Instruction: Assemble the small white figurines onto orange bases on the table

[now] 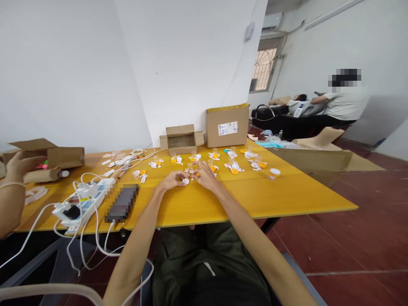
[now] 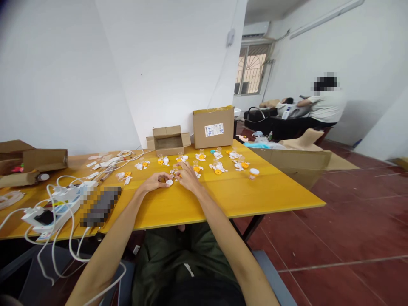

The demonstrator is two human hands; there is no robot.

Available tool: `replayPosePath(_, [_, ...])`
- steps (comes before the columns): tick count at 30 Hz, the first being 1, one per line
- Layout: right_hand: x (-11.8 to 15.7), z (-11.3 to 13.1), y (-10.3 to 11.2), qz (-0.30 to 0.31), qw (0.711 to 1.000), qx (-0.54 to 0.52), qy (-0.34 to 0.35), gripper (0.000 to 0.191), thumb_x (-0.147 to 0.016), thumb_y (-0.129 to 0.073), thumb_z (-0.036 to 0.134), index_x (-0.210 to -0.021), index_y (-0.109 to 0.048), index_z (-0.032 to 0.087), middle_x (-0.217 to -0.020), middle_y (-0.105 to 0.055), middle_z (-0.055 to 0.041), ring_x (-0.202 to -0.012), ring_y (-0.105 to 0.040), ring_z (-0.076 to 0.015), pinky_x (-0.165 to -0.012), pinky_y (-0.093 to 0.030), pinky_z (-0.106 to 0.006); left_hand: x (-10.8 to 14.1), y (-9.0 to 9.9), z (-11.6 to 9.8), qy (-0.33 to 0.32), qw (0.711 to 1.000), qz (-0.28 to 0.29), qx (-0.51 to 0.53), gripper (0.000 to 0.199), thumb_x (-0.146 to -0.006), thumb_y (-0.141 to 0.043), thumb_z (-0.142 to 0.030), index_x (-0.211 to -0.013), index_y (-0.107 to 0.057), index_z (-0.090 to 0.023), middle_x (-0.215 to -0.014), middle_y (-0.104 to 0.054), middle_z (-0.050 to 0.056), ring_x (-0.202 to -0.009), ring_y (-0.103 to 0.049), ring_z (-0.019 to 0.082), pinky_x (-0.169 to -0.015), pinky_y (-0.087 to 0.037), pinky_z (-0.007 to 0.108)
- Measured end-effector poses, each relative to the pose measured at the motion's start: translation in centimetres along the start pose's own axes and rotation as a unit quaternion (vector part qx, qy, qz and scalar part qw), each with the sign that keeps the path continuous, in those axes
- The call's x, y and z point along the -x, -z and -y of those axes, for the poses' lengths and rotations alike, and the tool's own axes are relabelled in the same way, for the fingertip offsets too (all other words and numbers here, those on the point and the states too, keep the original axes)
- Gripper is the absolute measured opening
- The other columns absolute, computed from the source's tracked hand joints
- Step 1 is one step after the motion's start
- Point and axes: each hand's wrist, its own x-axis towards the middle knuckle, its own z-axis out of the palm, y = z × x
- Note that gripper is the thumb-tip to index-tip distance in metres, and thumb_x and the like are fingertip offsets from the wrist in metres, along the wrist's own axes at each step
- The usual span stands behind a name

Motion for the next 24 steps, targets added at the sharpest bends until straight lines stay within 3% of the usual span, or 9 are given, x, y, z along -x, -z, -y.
replayPosePath(7, [0.27,0.34,0.39,0.035,0.999,0.016,0.019,0.019,-0.079,-0.066,0.008,-0.066,-0.068,0.022,-0.127,-0.062,-0.0082,-0.123,-0.050,-0.0279,-0.102,-0.047,-0.048,0.12,0.13,-0.22,0.006,1.000,0.015,-0.009,0.034,-0.055,-0.088,-0.030,-0.083,-0.073,-0.018,-0.075,-0.068,0.000,-0.076,-0.060,0.015,-0.074,-0.048,0.028])
replayPosePath(12, [0.39,-0.09,0.16,0.036,0.998,0.031,0.032,0.020,-0.079,-0.067,0.009,-0.065,-0.067,0.023,-0.125,-0.062,-0.0093,-0.121,-0.050,-0.0284,-0.098,-0.048,-0.048,0.14,0.05,-0.20,-0.010,0.999,0.003,-0.037,0.023,-0.067,-0.082,-0.037,-0.076,-0.072,-0.018,-0.074,-0.069,0.001,-0.074,-0.060,0.015,-0.073,-0.047,0.028])
replayPosePath(24, [0.22,0.35,0.64,0.057,0.995,0.082,0.028,0.017,-0.081,-0.066,0.010,-0.070,-0.071,0.022,-0.122,-0.064,-0.0101,-0.119,-0.052,-0.0274,-0.097,-0.049,-0.044,-0.28,-0.24,0.36,-0.076,0.987,-0.033,-0.135,0.009,-0.074,-0.073,-0.026,-0.069,-0.072,-0.018,-0.081,-0.069,0.002,-0.071,-0.058,0.014,-0.071,-0.048,0.027])
